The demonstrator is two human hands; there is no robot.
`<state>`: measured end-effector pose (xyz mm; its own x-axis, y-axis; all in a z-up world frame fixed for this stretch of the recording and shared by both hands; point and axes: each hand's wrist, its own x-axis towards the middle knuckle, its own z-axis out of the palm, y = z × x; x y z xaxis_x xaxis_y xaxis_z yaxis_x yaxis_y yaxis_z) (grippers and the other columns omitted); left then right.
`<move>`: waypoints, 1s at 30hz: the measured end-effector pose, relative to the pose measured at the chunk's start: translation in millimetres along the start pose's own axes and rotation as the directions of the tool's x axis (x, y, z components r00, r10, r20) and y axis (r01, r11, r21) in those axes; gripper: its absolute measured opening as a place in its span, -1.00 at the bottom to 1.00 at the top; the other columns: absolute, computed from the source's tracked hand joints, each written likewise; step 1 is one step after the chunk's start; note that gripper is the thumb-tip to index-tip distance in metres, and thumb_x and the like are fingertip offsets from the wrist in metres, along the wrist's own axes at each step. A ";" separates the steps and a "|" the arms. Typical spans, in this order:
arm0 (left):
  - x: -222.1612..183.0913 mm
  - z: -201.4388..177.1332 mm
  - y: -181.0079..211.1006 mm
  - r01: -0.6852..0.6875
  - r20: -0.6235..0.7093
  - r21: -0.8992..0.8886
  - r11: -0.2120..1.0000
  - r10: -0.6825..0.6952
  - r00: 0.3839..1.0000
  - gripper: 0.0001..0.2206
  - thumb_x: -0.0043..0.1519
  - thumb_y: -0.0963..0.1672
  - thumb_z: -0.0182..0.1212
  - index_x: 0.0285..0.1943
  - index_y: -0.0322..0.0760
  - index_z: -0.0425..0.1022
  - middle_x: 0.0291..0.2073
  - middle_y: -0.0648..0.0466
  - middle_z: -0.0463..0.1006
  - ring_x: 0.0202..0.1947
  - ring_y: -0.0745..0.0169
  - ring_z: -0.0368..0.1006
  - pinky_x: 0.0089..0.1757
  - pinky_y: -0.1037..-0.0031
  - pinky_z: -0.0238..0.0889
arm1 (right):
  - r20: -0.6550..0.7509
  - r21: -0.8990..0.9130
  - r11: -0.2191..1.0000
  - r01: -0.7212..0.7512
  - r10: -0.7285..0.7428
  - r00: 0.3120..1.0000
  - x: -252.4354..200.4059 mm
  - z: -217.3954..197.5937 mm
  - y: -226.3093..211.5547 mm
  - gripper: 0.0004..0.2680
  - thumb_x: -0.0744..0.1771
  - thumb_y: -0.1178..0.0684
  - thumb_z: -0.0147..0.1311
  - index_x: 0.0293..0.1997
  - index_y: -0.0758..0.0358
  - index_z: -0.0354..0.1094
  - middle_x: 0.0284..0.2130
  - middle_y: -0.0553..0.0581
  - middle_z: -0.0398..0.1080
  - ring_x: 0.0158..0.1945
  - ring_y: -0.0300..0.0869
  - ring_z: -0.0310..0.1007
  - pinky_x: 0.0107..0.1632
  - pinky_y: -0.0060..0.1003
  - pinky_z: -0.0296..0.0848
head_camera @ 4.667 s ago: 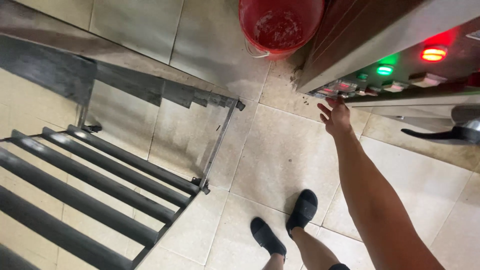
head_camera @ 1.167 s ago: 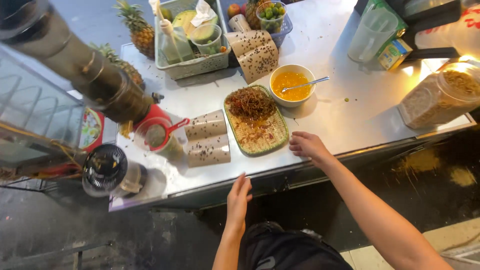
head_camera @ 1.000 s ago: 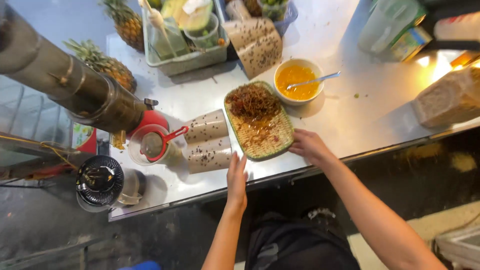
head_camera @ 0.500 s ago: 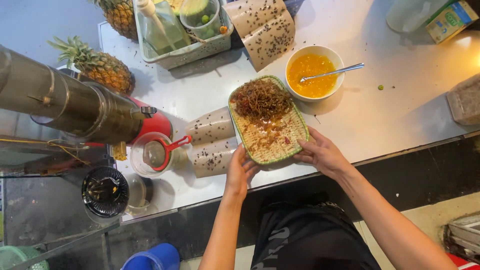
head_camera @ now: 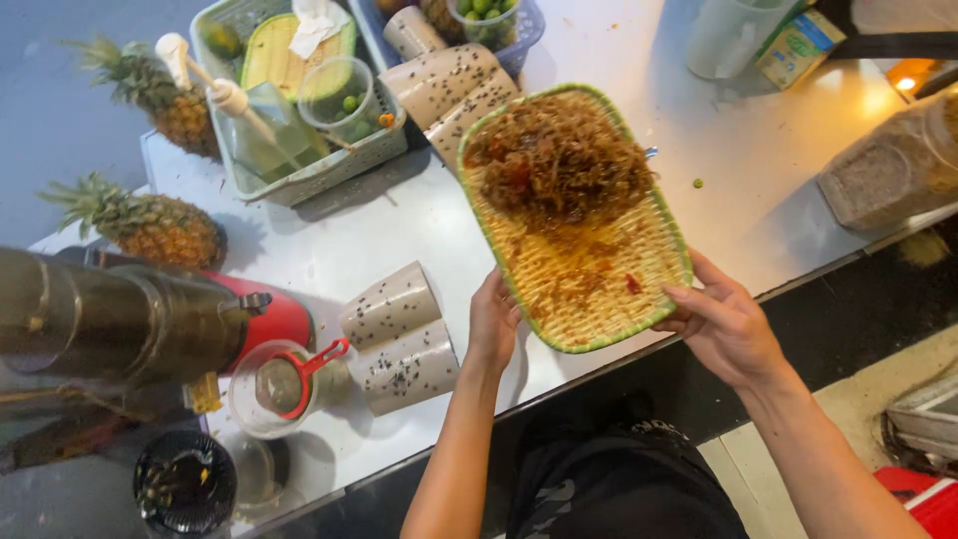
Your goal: Wiping down a stainless steel preparation counter and organizing tools in a bakery station.
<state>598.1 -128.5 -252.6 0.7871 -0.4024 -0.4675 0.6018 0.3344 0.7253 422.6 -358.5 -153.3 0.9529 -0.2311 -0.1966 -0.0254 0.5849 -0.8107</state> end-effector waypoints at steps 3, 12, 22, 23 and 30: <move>39.6 40.4 -3.9 0.172 0.245 -0.001 0.985 -0.166 0.955 -0.38 0.30 0.11 0.12 0.49 -0.20 0.21 0.17 -0.03 0.50 0.09 0.12 0.46 0.08 0.20 0.29 | -0.147 -0.007 0.993 0.121 -0.120 0.982 -31.4 -21.0 -21.5 -0.53 0.38 0.20 -0.07 0.53 0.30 0.03 0.10 0.25 0.45 0.02 -0.12 0.53 0.08 -0.14 0.52; 85.8 63.7 -25.9 0.196 0.106 -0.027 0.980 -0.193 0.976 -0.42 0.14 -0.01 0.22 0.37 0.17 0.14 0.08 -0.09 0.43 0.03 0.00 0.50 -0.02 0.23 0.48 | -0.635 -0.373 0.921 0.117 -0.345 0.691 -181.7 -95.4 -37.1 -0.56 0.39 0.16 -0.21 0.53 0.24 0.01 0.24 0.24 0.29 0.24 -0.03 0.38 0.21 0.08 0.44; 78.1 41.9 -46.2 0.187 0.038 -0.072 0.980 -0.185 0.982 -0.57 0.17 -0.03 0.14 0.18 -0.30 0.30 0.04 -0.21 0.51 0.04 -0.19 0.52 0.06 0.13 0.45 | -0.803 -0.211 0.913 0.350 -0.366 0.471 -294.0 -242.5 27.3 -0.67 0.47 0.18 -0.20 0.47 0.28 0.10 0.24 0.17 0.37 0.25 -0.14 0.41 0.24 -0.16 0.36; 62.4 46.6 -42.0 0.178 0.033 -0.010 0.984 -0.178 0.983 -0.55 0.14 -0.05 0.11 0.20 -0.35 0.33 0.06 -0.23 0.52 0.05 -0.24 0.51 0.09 0.10 0.39 | -0.802 -0.213 0.887 0.409 -0.398 0.445 -304.4 -251.2 21.2 -0.68 0.48 0.19 -0.19 0.47 0.30 0.10 0.24 0.18 0.38 0.25 -0.13 0.42 0.24 -0.16 0.38; -4.1 67.4 -72.1 0.364 -0.043 0.208 0.908 -0.363 0.931 -0.33 0.03 -0.09 -0.02 0.45 -0.25 0.27 0.14 -0.24 0.53 0.10 -0.30 0.47 0.07 0.04 0.35 | -0.833 -0.218 0.806 0.550 -0.447 0.325 -337.2 -334.8 -33.1 -0.61 0.44 0.23 -0.19 0.53 0.32 0.14 0.19 0.15 0.43 0.15 -0.14 0.50 0.22 -0.17 0.46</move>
<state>542.3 -208.3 -268.9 0.5200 -0.4590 -0.7204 0.8046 -0.0201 0.5935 0.9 -560.3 -244.8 0.0690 -0.9845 -0.1611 0.4378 0.1750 -0.8819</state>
